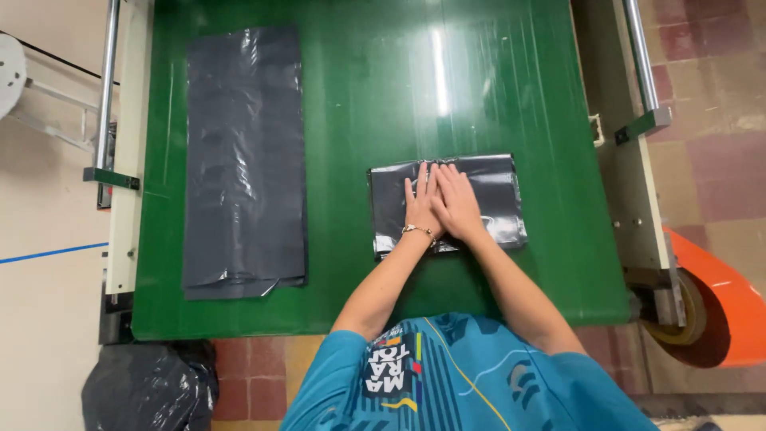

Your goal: Folding black plastic bags and inserting them into clear plastic packaging sleeves

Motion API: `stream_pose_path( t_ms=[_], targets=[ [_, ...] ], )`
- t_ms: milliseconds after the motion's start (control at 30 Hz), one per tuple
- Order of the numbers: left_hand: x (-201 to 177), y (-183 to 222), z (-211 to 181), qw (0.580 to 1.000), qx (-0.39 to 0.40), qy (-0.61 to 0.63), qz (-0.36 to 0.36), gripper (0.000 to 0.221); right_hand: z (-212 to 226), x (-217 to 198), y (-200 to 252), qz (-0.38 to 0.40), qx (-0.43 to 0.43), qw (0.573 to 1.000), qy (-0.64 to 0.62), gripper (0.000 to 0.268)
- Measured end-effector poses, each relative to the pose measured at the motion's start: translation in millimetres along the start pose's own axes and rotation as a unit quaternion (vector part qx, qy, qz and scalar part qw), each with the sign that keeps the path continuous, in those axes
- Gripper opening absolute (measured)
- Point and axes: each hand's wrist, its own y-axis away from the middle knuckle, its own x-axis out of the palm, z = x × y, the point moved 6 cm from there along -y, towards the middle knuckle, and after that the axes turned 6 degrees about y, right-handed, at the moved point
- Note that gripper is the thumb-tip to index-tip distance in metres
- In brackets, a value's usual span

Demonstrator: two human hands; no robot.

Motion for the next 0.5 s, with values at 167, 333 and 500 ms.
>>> stream_pose_path(
  t_ms=[167, 333, 500],
  targets=[
    [-14.0, 42.4, 57.1, 0.998, -0.020, 0.053, 0.000, 0.095, -52.0, -19.0, 29.2, 0.048, 0.030, 0.988, 0.142, 0.072],
    [-8.5, 107.8, 103.1, 0.991, 0.041, 0.123, 0.036, 0.116, -96.6, -52.1, 59.8, -0.018, 0.051, 0.967, 0.249, 0.064],
    [14.1, 127.4, 76.3, 0.914, 0.334, -0.088, -0.213, 0.008, 64.7, -34.8, 87.2, 0.092, -0.100, 0.989, 0.057, 0.083]
  ],
)
